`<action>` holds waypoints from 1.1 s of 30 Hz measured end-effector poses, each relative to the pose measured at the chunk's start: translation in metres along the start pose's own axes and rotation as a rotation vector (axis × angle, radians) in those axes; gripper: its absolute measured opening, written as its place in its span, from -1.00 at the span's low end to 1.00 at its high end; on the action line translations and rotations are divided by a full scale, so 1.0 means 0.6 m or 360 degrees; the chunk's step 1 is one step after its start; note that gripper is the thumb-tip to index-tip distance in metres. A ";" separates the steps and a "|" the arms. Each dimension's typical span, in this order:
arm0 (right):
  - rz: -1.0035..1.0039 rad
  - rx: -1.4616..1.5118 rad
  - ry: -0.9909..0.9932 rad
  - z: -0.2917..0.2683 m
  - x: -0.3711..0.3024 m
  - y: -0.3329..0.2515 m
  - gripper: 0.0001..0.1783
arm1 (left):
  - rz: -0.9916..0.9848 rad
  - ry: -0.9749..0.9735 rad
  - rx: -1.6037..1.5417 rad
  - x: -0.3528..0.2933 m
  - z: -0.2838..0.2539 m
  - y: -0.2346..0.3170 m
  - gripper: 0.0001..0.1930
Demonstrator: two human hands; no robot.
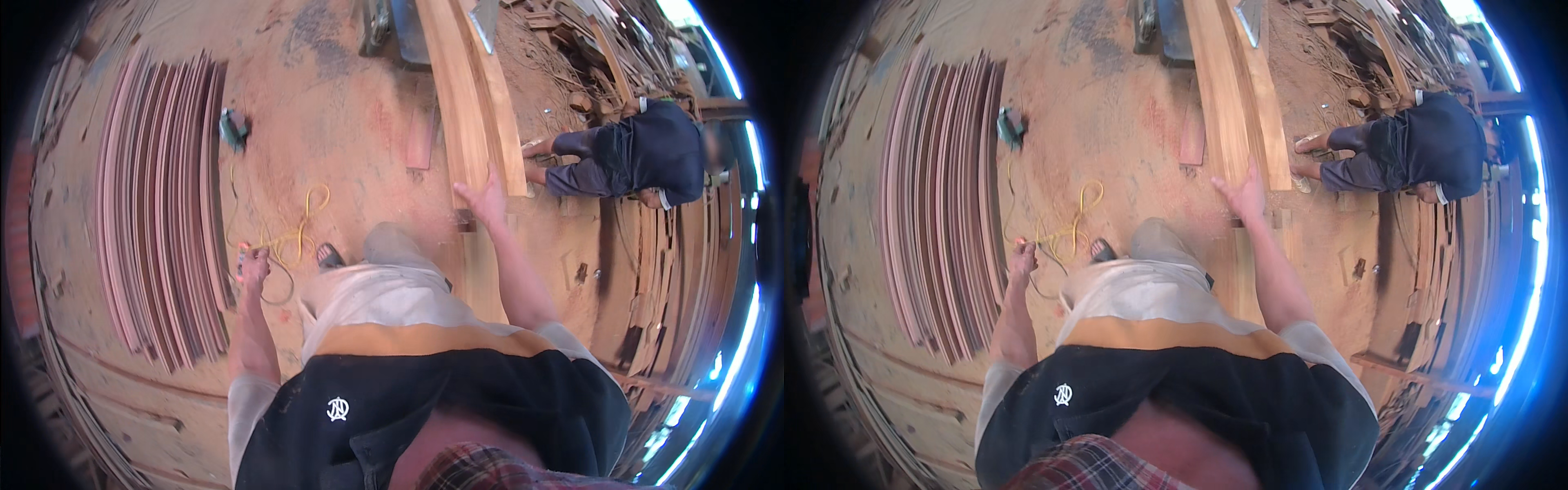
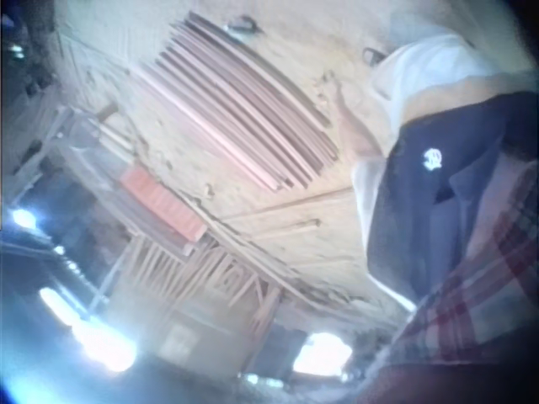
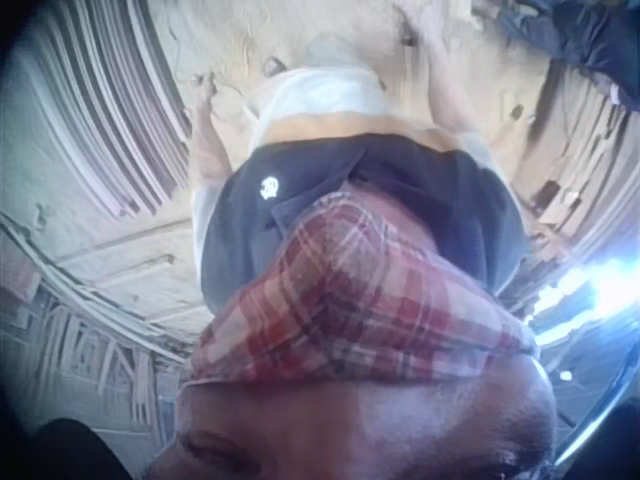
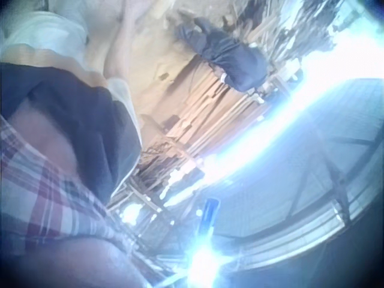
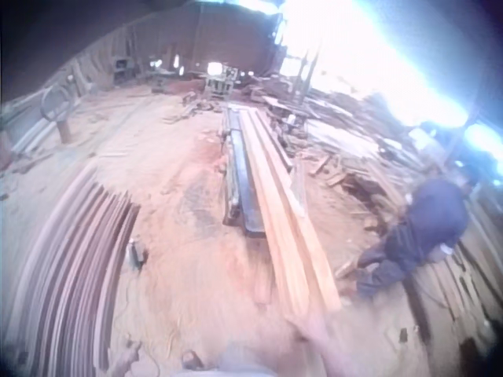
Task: The person uses a speed square and a blue marker to draw lines on long wooden planks. They repeatedly position the square, mark the wood, and reposition the planks to continue marking.
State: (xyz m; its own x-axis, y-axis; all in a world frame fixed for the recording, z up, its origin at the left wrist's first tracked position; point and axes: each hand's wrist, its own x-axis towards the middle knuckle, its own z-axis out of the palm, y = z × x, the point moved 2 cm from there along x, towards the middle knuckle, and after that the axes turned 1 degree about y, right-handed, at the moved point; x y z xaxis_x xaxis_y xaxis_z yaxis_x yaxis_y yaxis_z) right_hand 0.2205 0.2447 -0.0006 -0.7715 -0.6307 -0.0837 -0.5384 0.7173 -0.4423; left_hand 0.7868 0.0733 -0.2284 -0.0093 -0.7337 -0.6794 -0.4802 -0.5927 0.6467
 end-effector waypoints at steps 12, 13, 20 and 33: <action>0.0039 -0.0086 0.0264 0.018 -0.025 -0.035 0.18 | 0.0465 -0.0558 0.0289 0.162 0.189 0.426 -0.62; 0.0060 -0.0100 0.0267 0.021 -0.027 -0.035 0.17 | 0.0509 -0.0612 0.0325 0.166 0.210 0.475 -0.60; 0.0297 -0.0090 0.0118 0.015 -0.027 -0.038 0.18 | 0.1412 -0.0996 0.0628 0.168 0.404 0.920 -0.56; 0.1162 0.0514 0.1509 0.122 -0.084 -0.311 -0.17 | 0.1455 -0.1352 0.0454 0.082 0.841 1.389 -0.13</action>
State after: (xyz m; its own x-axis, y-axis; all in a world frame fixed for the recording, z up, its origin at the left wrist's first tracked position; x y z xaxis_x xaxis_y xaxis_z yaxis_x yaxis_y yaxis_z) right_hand 0.3846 0.1206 0.0208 -0.8686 0.4457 0.2165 0.1250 0.6199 -0.7747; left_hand -0.0564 -0.2889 0.1022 -0.9381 -0.3302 -0.1045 -0.1719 0.1819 0.9682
